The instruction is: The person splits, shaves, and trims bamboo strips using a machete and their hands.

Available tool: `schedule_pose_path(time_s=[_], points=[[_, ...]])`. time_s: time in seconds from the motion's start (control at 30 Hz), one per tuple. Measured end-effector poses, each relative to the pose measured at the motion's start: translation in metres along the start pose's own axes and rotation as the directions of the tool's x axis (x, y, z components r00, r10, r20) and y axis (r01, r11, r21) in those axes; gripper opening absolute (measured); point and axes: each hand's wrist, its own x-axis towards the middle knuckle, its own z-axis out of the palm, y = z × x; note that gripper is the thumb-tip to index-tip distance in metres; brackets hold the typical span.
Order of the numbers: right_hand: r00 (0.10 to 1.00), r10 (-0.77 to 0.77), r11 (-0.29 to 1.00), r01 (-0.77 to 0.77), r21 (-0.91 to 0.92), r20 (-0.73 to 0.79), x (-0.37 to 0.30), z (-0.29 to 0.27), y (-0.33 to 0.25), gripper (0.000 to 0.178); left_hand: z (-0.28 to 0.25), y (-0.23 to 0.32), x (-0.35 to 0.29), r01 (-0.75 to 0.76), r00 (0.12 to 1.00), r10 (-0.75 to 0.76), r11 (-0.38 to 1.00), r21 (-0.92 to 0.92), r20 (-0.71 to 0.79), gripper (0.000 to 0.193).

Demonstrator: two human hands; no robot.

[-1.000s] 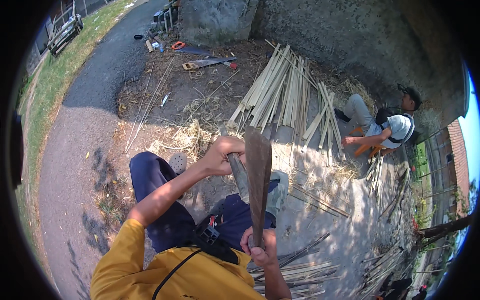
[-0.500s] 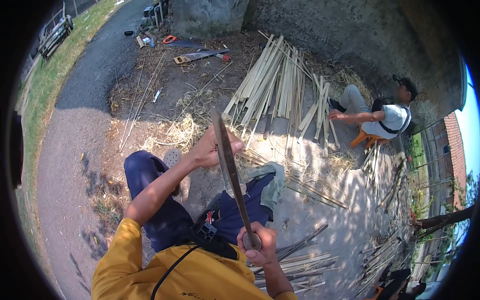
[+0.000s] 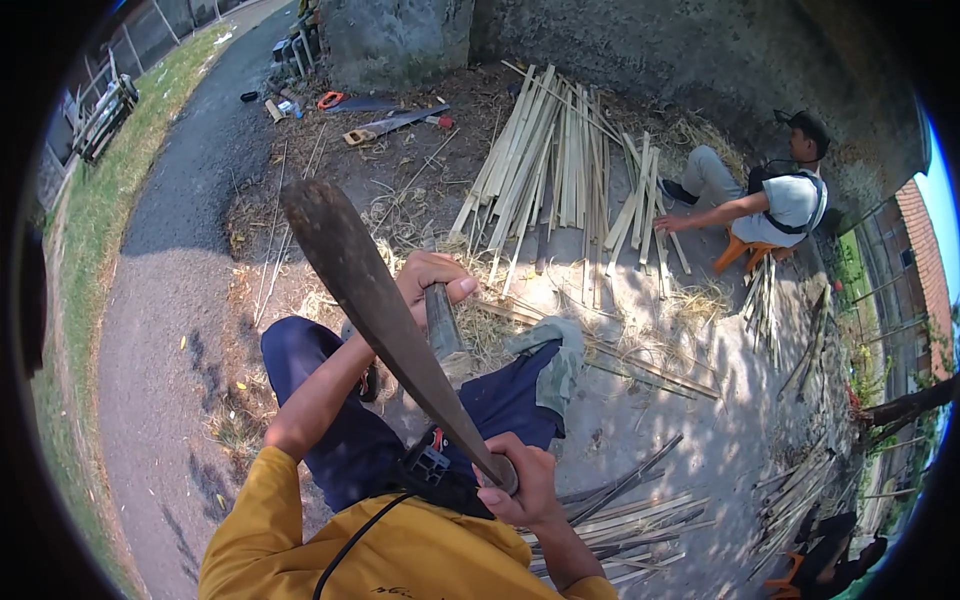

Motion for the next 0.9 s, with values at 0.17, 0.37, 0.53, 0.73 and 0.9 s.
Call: schedule_pose_path(time_s=[0.17,0.37,0.53,0.73,0.9], points=[[1.000,0.018,0.999,-0.019,0.041,0.019,0.000,0.003,-0.001,0.053,-0.001,0.000,-0.003,-0.012,0.999,0.011,1.000,-0.029,-0.051,0.031],[0.999,0.008,0.999,-0.010,0.053,0.032,0.004,0.006,-0.004,0.056,-0.010,-0.006,-0.004,0.033,0.997,-0.033,0.999,0.009,0.076,0.027],[0.999,0.003,0.997,-0.006,0.073,0.040,0.005,0.005,-0.002,0.058,-0.002,-0.005,-0.004,-0.002,1.000,0.002,1.000,0.008,-0.029,0.046],[0.999,0.027,0.994,-0.030,0.107,0.032,0.003,0.008,-0.003,0.058,-0.003,-0.007,-0.007,0.008,1.000,-0.007,1.000,0.013,-0.014,0.038],[0.999,0.039,0.992,-0.042,0.117,0.032,0.003,0.006,-0.003,0.058,-0.003,-0.010,-0.005,-0.010,1.000,0.010,0.999,0.031,0.023,0.040]])
